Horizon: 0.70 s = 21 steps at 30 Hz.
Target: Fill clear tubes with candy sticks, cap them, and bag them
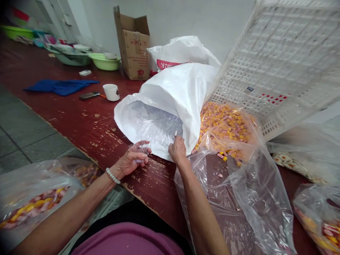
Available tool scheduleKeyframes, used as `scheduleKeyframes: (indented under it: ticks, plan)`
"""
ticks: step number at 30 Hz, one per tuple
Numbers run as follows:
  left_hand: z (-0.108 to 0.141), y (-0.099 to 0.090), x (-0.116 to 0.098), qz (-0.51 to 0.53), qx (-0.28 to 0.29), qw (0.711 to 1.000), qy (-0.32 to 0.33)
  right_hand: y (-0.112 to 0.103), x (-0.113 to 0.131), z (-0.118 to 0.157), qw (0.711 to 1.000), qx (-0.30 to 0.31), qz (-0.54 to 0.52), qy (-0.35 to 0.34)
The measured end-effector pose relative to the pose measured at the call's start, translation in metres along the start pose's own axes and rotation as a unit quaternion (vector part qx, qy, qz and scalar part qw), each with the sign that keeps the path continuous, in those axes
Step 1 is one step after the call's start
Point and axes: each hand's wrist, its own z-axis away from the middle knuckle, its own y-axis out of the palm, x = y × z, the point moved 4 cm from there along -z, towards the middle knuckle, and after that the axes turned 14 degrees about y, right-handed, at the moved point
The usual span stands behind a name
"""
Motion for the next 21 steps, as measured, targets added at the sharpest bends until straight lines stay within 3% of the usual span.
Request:
scheduleKeyframes:
  ticks: [3,6,9,13,16,21]
  plan:
    - [0.0,0.002,0.002,0.005,-0.012,1.0,-0.021,-0.007,-0.008,0.016,0.984,0.032,-0.175,-0.025]
    - [0.001,0.011,0.004,0.016,0.0,1.0,-0.024,-0.01,-0.008,0.04,0.936,0.101,-0.335,-0.031]
    - [0.003,0.02,0.006,0.015,0.011,0.999,0.028,-0.011,-0.001,0.065,0.907,0.154,-0.389,-0.051]
    - [0.008,0.027,0.005,-0.04,0.032,0.991,0.125,-0.013,0.004,0.085,0.885,0.148,-0.436,-0.069]
    - [0.012,0.033,0.005,-0.071,0.075,0.983,0.15,-0.015,0.004,0.093,0.896,0.117,-0.412,-0.114]
    - [0.014,0.037,0.009,-0.125,0.093,0.976,0.149,-0.025,0.003,0.107,0.949,-0.036,-0.248,-0.192]
